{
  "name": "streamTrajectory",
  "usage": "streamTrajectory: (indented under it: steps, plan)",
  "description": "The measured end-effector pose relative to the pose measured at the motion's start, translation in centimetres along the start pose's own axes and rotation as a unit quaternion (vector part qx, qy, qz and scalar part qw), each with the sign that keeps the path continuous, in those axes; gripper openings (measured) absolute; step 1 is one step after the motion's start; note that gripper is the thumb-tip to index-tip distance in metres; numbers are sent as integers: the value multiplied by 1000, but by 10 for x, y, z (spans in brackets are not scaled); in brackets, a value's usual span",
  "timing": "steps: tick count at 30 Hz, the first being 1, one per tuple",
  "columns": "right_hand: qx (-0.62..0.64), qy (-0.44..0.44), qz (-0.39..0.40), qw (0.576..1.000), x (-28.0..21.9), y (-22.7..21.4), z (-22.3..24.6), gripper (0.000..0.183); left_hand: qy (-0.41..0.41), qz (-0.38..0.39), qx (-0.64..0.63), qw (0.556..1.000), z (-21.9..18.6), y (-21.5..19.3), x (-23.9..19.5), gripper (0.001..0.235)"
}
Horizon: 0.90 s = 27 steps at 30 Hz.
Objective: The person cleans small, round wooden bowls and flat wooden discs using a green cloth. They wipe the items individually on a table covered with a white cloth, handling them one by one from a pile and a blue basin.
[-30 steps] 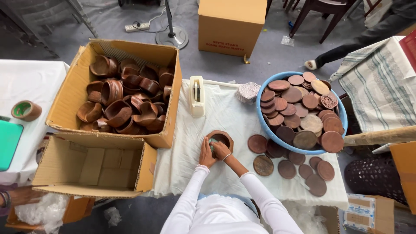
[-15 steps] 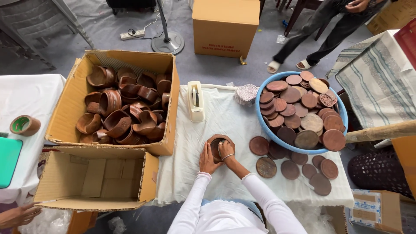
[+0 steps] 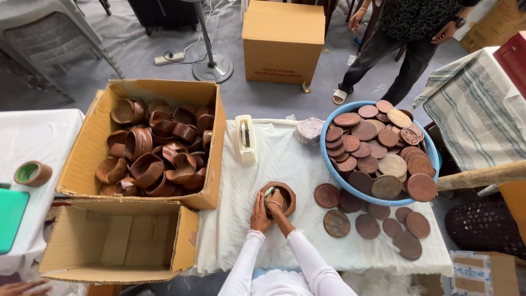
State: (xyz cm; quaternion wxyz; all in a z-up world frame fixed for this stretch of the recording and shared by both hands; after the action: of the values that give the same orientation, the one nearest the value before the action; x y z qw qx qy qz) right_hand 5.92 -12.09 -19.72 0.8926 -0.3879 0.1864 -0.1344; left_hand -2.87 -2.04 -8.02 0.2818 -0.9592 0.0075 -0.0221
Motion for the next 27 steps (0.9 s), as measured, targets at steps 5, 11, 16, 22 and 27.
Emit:
streamTrajectory:
  steps: [5,11,16,22,27]
  plan:
    - [-88,-212,96,969,6,-6,-27,41,-11,11,-24,1000,-21,-19,6,128]
    - [-353,-411,319,777,38,-65,-31,43,-30,100,21,994,-32,-31,21,141]
    - [-456,-536,160,693,41,-64,-51,17,-29,124,32,991,-25,-20,23,144]
    - [-323,-356,197,854,-31,-99,-8,24,-13,76,-15,997,-13,-18,9,138]
    - [-179,-400,99,893,-8,-45,-39,18,13,48,-81,995,-28,-26,5,135]
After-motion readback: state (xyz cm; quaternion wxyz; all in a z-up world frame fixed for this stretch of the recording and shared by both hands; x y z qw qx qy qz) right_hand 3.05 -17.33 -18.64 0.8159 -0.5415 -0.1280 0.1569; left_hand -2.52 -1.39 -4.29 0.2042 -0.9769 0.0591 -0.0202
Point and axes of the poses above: each hand's wrist, its own x-axis towards the middle knuckle, its own y-axis out of the palm, z = x × y, the point moved 1 cm from there along x, towards the middle knuckle, and after that the axes turned 7 degrees about -x, right-handed, at the moved point
